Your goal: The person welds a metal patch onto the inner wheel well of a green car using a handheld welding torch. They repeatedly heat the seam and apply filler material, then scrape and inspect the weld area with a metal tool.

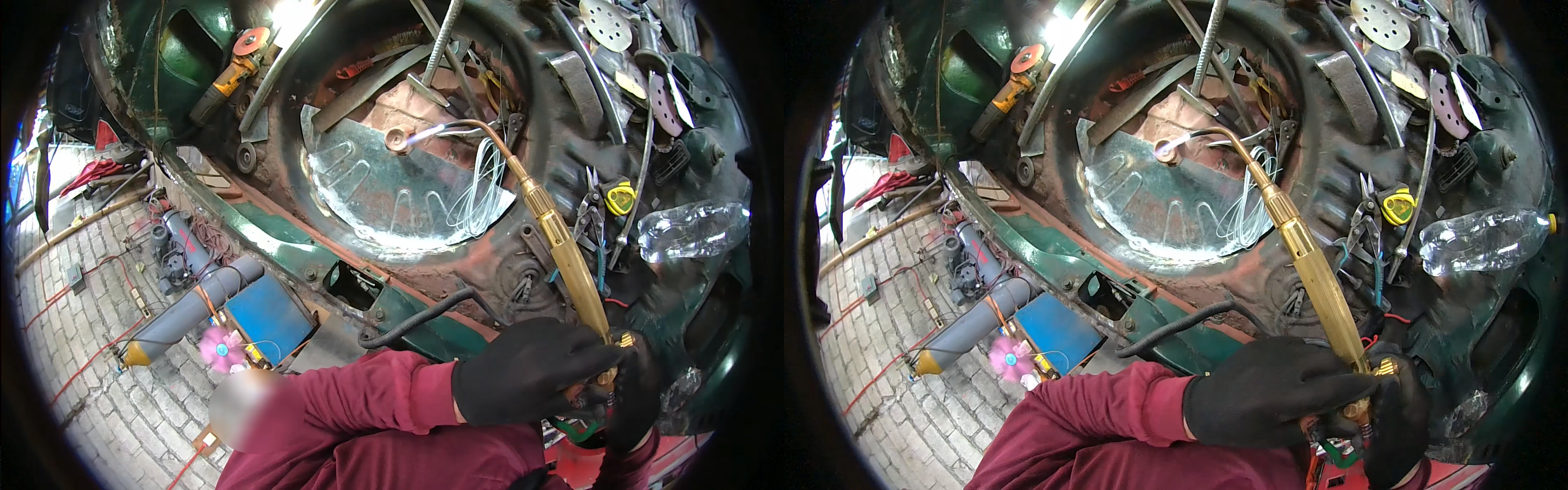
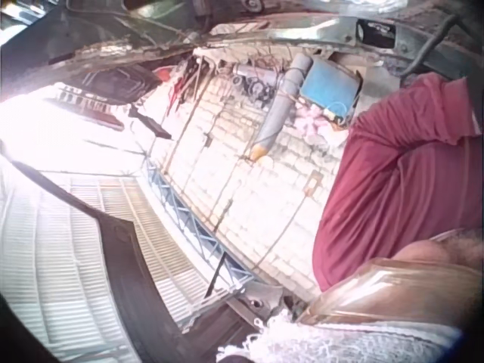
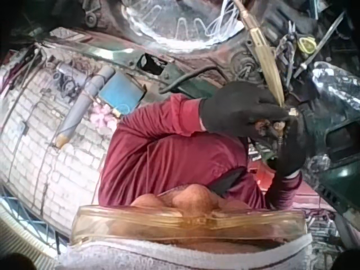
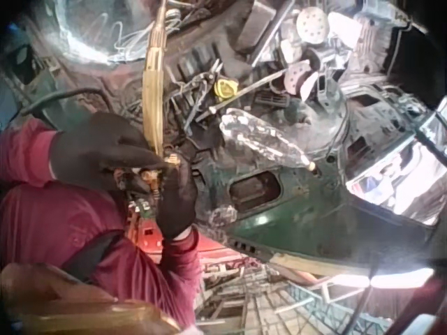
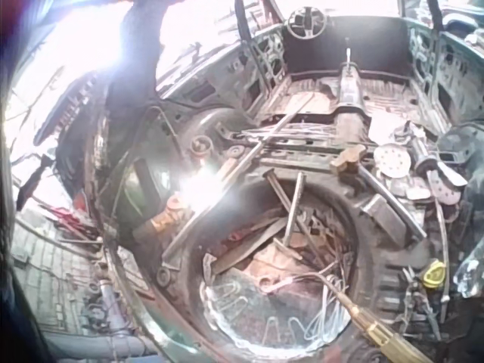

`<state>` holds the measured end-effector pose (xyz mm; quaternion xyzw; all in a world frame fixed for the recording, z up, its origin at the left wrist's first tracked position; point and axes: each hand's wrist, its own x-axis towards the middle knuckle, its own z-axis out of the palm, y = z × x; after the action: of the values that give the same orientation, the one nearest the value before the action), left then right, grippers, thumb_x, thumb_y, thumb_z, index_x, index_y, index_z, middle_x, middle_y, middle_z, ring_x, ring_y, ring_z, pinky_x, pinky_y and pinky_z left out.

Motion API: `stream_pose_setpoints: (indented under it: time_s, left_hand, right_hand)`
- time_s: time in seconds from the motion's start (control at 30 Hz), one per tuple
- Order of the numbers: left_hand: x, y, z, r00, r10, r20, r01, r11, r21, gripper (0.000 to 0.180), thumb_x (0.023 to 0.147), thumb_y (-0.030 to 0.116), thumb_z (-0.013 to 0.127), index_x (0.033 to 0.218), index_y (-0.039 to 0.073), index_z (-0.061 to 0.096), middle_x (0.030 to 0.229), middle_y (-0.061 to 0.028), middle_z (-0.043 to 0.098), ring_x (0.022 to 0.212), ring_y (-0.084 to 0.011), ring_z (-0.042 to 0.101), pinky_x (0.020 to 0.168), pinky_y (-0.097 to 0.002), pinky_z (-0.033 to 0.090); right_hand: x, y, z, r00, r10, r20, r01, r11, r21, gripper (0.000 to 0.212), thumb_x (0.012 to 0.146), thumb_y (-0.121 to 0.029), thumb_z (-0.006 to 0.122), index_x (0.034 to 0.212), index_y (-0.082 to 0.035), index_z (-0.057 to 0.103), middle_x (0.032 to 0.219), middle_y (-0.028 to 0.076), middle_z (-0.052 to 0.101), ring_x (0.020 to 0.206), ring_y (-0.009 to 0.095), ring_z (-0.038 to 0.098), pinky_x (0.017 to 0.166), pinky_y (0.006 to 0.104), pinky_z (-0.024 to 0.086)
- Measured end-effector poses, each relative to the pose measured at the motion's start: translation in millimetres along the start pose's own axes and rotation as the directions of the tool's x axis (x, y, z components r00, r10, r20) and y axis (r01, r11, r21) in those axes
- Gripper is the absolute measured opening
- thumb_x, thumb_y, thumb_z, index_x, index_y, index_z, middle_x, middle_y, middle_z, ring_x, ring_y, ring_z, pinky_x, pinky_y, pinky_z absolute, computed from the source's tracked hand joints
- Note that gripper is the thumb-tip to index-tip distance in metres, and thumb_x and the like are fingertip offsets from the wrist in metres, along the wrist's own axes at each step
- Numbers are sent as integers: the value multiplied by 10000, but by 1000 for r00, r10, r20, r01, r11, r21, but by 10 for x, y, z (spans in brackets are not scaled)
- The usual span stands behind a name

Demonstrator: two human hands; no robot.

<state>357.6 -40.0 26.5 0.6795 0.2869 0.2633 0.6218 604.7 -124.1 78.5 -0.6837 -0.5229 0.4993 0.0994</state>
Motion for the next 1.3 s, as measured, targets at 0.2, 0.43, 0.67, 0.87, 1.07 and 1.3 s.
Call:
stream_pose_setpoints:
  time_s: [0.2,0.43,0.67,0.87,1.07,1.3]
  left_hand:
    - [-29,-176,-36,1000,-20,20,21,999,-49,720,853,133,820,1523,45,573,1157,-155,690,988,-368,719,764,-482,569]
    - [-33,-246,-90,999,-38,18,39,998,-38,723,828,112,817,1510,59,586,1194,-146,699,1051,-369,724,812,-471,583]
    - [-59,-246,-117,999,-42,-21,40,996,-81,825,714,106,872,1493,27,612,1209,-137,714,1037,-375,714,868,-479,578]
    - [-93,-264,-117,999,-47,25,48,996,-71,822,732,101,860,1509,47,599,1231,-147,705,1093,-377,707,887,-485,581]
    - [-147,-238,-122,994,-77,71,81,995,-56,792,780,65,820,1538,88,591,1272,-142,702,1175,-378,701,921,-483,584]
    - [-104,-273,-96,1000,-17,-10,16,999,-33,810,690,136,902,1446,35,631,1208,-138,710,1018,-369,717,852,-480,579]
  right_hand:
    - [127,-74,147,970,240,31,-240,937,253,451,1219,-334,384,1267,36,637,1107,121,691,1014,211,670,933,365,519]
    - [190,-18,299,948,317,26,-298,858,418,452,1213,-336,411,1310,52,622,1112,94,690,1023,171,652,928,356,516]
    - [162,18,291,959,271,81,-282,887,366,444,1211,-310,429,1360,66,612,1164,120,692,1074,178,651,961,358,517]
    - [107,-40,357,954,299,10,-287,903,320,439,1215,-281,432,1395,82,604,1201,146,704,1103,219,666,990,378,519]
    - [60,-45,382,965,259,-43,-244,944,223,449,1220,-277,418,1407,91,595,1215,163,704,1121,228,664,1019,391,510]
    - [86,-58,397,962,273,-24,-256,928,271,440,1223,-280,392,1373,77,602,1184,161,693,1089,235,657,997,387,507]
